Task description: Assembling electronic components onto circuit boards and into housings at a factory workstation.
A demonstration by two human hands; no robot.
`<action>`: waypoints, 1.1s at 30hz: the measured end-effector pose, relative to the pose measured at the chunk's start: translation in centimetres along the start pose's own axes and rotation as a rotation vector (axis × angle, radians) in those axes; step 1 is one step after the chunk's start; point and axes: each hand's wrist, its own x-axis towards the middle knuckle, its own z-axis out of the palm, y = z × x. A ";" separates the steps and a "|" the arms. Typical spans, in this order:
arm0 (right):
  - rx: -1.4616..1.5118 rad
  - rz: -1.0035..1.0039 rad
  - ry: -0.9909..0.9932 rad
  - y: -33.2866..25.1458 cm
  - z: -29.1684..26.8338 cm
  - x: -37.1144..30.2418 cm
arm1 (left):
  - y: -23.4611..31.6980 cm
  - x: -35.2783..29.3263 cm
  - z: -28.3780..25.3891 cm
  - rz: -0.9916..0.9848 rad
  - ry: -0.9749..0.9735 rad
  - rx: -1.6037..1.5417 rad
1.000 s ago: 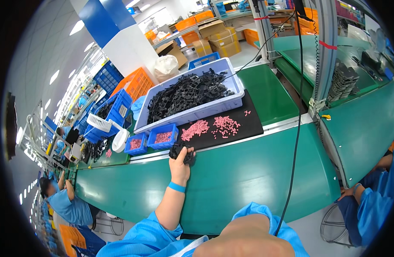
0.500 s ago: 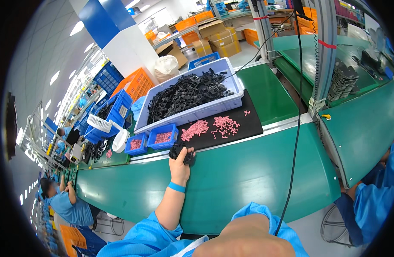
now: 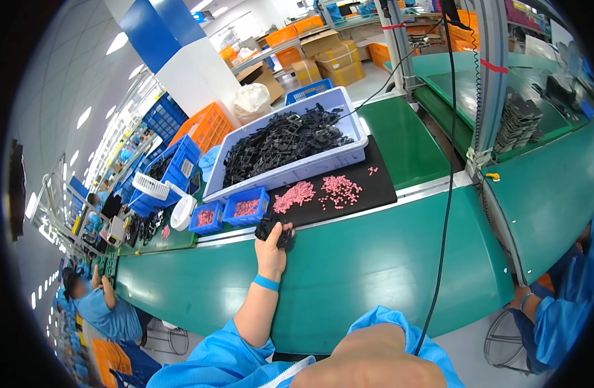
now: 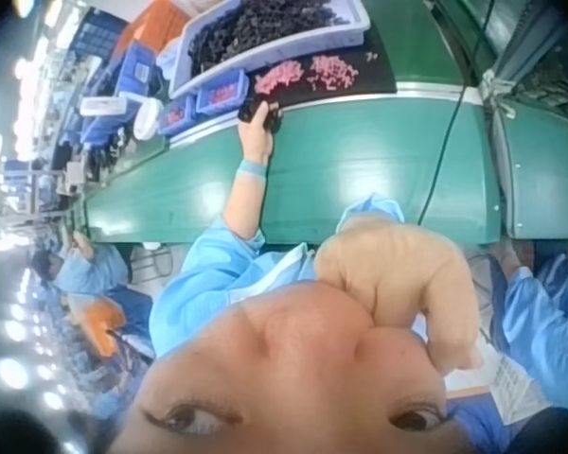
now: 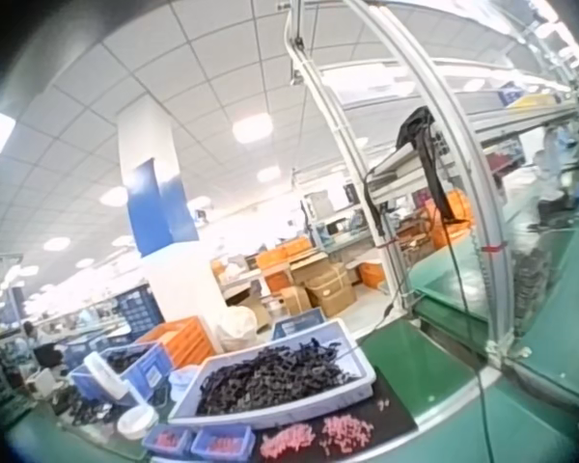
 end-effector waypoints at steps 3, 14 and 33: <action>-0.006 -0.002 0.010 0.1 0.1 0.1 | 0.1 0.0 0.0 0.004 0.008 0.005; 0.020 -0.011 0.011 0.3 0.2 0.1 | 0.0 -0.1 0.1 -0.014 0.007 0.004; 0.028 -0.007 0.004 0.5 -0.1 0.3 | 0.0 -0.1 -0.2 -0.012 0.009 0.004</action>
